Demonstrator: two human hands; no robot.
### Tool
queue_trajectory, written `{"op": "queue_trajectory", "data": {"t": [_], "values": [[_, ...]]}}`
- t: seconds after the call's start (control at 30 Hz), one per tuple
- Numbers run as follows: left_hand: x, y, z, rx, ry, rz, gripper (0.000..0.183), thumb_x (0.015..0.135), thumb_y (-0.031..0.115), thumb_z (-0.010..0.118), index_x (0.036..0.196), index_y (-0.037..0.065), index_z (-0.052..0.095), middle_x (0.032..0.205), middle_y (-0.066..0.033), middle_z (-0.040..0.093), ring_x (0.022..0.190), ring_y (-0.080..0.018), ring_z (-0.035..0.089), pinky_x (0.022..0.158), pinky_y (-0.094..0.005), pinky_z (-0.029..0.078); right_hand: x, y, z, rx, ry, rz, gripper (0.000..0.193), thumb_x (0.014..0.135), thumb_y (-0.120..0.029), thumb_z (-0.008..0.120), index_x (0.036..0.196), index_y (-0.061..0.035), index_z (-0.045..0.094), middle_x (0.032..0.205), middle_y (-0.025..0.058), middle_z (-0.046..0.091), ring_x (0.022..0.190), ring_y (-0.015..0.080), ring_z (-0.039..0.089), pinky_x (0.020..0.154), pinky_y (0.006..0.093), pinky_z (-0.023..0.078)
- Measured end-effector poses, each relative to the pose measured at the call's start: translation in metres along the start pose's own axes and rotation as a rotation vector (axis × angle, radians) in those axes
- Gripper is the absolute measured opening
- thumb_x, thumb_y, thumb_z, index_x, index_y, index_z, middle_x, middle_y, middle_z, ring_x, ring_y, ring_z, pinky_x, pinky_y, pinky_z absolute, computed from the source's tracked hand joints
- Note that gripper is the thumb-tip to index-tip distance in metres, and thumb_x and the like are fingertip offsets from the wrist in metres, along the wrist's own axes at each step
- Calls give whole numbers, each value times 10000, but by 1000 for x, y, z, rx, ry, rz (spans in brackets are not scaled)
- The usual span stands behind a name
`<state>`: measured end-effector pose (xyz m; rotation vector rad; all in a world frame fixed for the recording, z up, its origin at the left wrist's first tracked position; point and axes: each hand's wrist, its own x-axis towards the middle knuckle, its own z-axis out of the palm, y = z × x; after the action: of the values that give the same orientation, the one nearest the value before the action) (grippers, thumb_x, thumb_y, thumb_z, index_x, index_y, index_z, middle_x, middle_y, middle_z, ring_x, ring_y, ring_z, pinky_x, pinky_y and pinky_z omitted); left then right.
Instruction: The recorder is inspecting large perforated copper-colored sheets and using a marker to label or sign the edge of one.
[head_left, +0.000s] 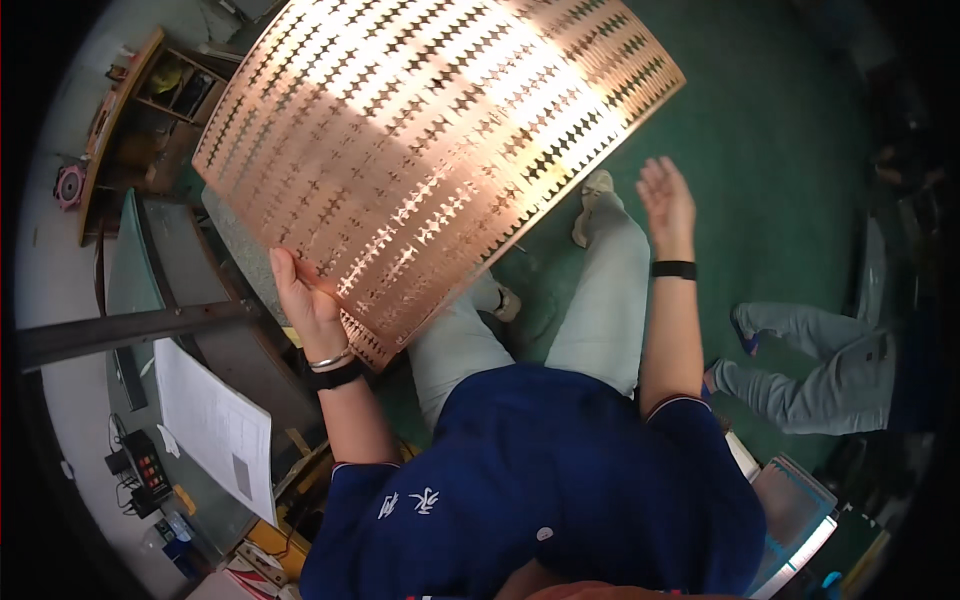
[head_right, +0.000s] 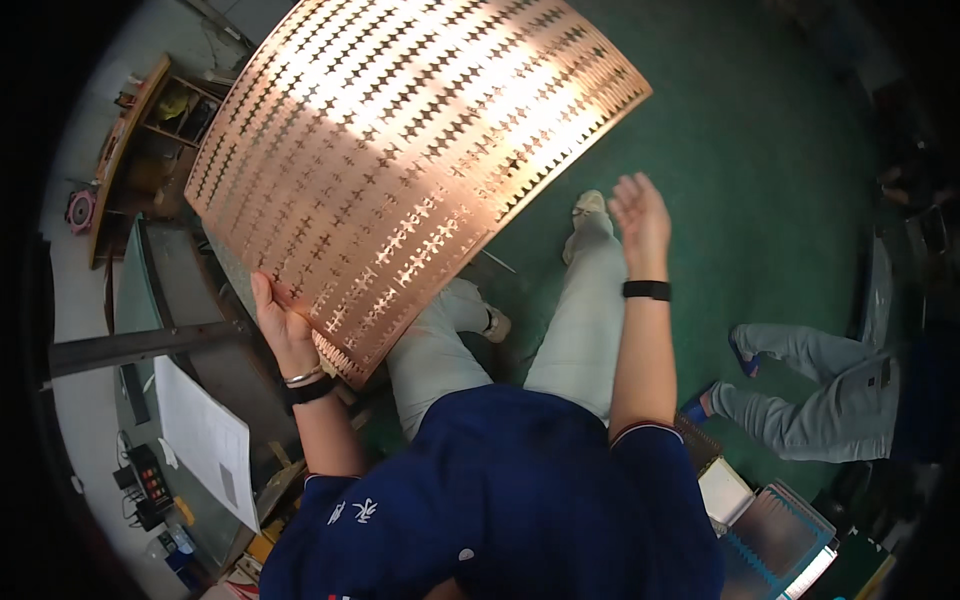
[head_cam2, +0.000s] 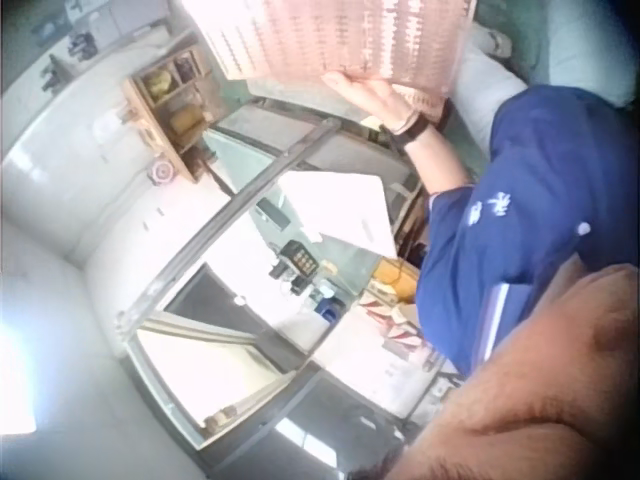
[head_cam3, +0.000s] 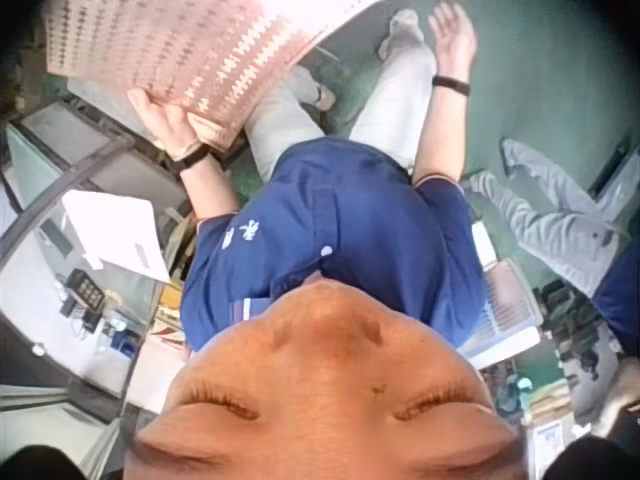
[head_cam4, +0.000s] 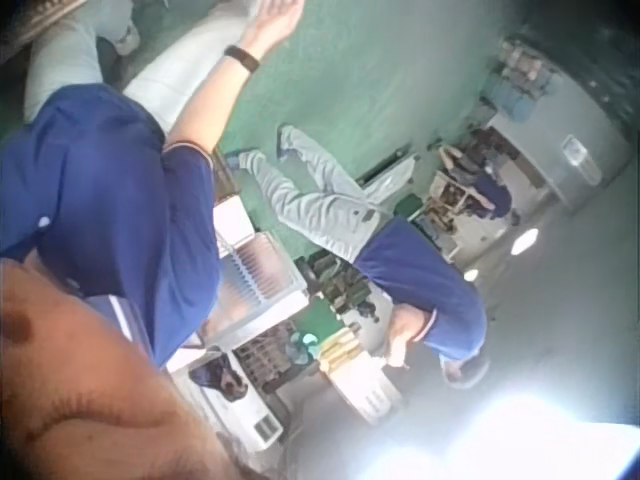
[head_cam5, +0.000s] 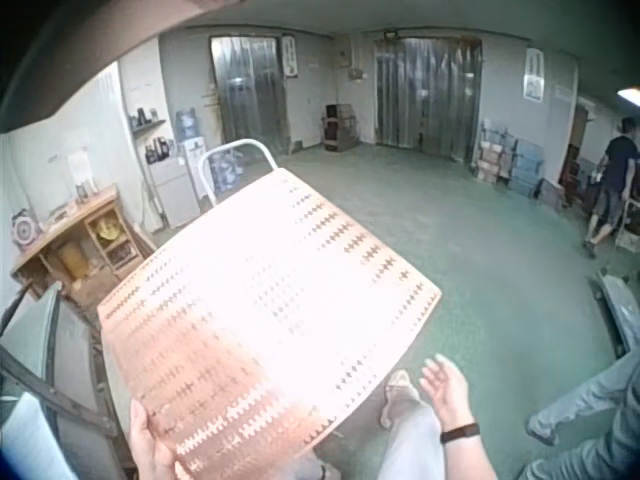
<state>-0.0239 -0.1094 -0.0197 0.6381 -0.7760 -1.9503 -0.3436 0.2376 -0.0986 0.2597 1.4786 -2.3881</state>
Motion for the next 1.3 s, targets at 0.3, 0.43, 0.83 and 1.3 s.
{"op": "queue_trajectory", "data": {"t": [0.3, 0.43, 0.83, 1.3], "values": [[14, -15, -30, 130, 266, -42, 347, 955, 201, 429, 1265, 47, 406, 1268, -66, 480, 1149, -189, 477, 982, -358, 407, -14, 277, -16, -409, 173, 682, 195, 892, -164, 506, 1054, -71, 565, 804, 35, 590, 713, 159, 564, 647, 318, 470], [8, -7, -41, 240, 263, -63, 356, 957, 196, 419, 1278, 44, 397, 1271, -85, 478, 1134, -195, 494, 964, -358, 427, -14, 348, -34, -678, -8, 504, 318, 863, -238, 558, 1059, 10, 593, 908, 112, 655, 789, 243, 610, 655, 330, 465], [10, -43, -56, 422, 580, -191, 408, 950, 270, 437, 1271, 18, 414, 1280, -102, 474, 1137, -233, 483, 949, -369, 420, 36, 381, -86, -1080, -285, 424, 286, 811, -259, 598, 966, -21, 627, 869, 142, 664, 784, 260, 643, 658, 354, 495], [13, -54, -30, 560, 675, -214, 421, 947, 323, 425, 1252, 33, 431, 1229, -69, 506, 1099, -206, 500, 956, -349, 391, 35, 388, -93, -1167, -270, 491, 270, 805, -253, 597, 949, -28, 632, 852, 139, 664, 772, 268, 644, 655, 362, 499]]}}
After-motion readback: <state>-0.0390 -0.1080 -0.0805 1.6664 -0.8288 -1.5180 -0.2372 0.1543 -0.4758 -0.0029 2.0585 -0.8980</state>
